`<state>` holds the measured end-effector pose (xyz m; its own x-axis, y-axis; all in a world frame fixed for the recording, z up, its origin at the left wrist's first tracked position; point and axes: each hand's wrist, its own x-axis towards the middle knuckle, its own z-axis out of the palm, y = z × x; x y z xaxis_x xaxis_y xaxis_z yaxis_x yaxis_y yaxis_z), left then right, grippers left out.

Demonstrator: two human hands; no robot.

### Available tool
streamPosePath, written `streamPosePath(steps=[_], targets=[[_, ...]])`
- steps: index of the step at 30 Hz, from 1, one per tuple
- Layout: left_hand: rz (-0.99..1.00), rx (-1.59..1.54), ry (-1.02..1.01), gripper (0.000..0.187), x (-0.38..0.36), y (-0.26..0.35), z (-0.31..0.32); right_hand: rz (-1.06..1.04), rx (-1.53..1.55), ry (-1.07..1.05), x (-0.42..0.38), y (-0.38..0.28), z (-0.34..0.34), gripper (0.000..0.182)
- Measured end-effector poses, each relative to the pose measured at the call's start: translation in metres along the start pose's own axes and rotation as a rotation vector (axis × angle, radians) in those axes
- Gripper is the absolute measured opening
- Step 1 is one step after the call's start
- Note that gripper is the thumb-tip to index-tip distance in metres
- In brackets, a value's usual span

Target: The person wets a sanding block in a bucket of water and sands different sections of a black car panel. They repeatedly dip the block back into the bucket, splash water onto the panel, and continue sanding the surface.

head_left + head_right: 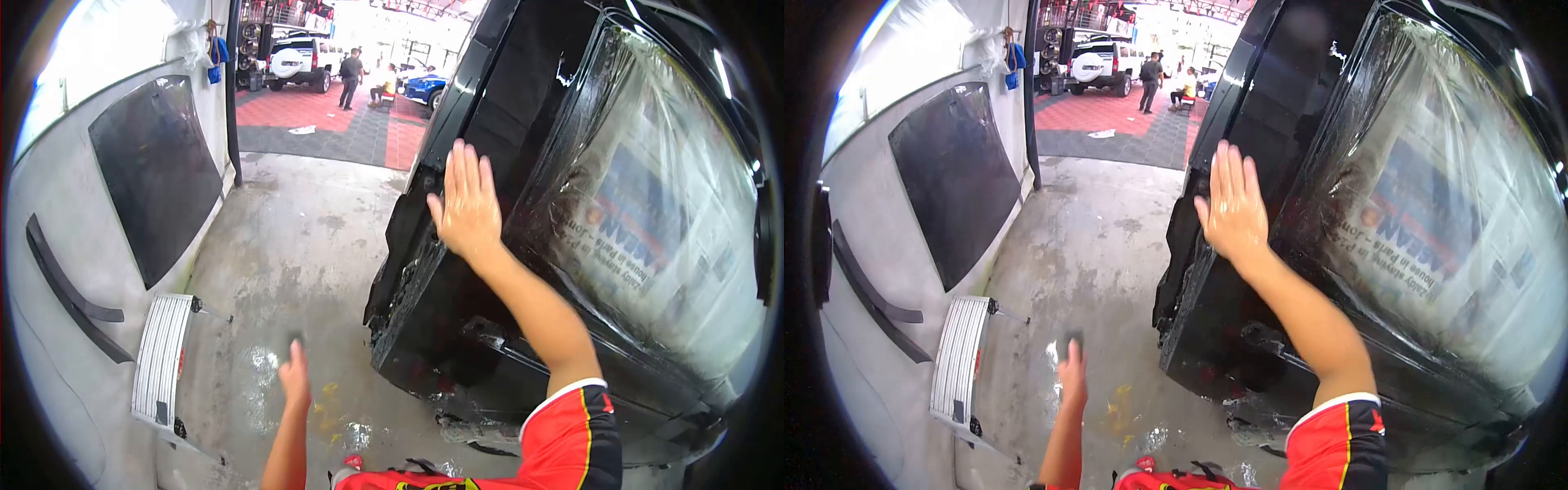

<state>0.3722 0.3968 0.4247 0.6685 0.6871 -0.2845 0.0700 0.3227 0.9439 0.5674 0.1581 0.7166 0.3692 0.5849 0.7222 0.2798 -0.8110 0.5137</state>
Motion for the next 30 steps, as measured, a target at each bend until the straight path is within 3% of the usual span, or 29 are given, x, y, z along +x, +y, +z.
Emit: streamPosePath(steps=[1,4,5,6,7,8,9,13,18,20,24,28,30], targets=[[0.074,0.207,-0.036,0.06,-0.014,0.032,0.032,-0.009,-0.004,-0.022,-0.028,-0.01,0.002,0.074],[0.696,0.318,-0.355,0.038,-0.043,0.109,0.138,-0.055,0.08,-0.095,-0.103,-0.011,-0.001,0.065],[0.912,0.092,-0.434,0.031,-0.05,0.138,0.182,-0.033,0.11,-0.127,-0.123,-0.006,-0.003,0.064],[1.121,-0.122,-0.553,0.04,-0.056,0.168,0.226,-0.015,0.095,-0.162,-0.14,0.0,-0.009,0.063],[1.366,-0.107,-0.487,0.046,-0.062,0.189,0.259,-0.015,0.081,-0.18,-0.156,0.007,-0.014,0.063],[1.527,-0.046,-0.297,0.045,-0.068,0.197,0.292,0.022,0.094,-0.2,-0.173,0.014,-0.019,0.064],[1.585,0.06,-0.201,0.049,-0.07,0.197,0.315,0.034,0.089,-0.178,-0.191,0.023,-0.021,0.062],[1.461,0.249,-0.006,0.063,-0.086,0.162,0.332,-0.008,-0.04,-0.092,-0.271,0.054,-0.024,0.053],[1.53,0.184,0.007,0.058,-0.088,0.29,0.373,-0.01,-0.091,0.019,-0.284,0.053,-0.01,0.053],[1.588,0.126,-0.048,0.059,-0.086,0.276,0.364,-0.014,-0.105,0.013,-0.285,0.052,-0.008,0.053],[1.509,0.309,-0.193,0.068,-0.065,0.148,0.31,-0.014,-0.153,0.006,-0.294,0.051,-0.01,0.06],[1.56,0.287,-0.273,0.075,-0.08,0.21,0.312,-0.013,-0.201,0.025,-0.298,0.054,-0.008,0.061],[1.501,0.355,-0.327,0.075,-0.078,0.188,0.305,0.006,-0.218,0.004,-0.301,0.053,-0.009,0.062]])
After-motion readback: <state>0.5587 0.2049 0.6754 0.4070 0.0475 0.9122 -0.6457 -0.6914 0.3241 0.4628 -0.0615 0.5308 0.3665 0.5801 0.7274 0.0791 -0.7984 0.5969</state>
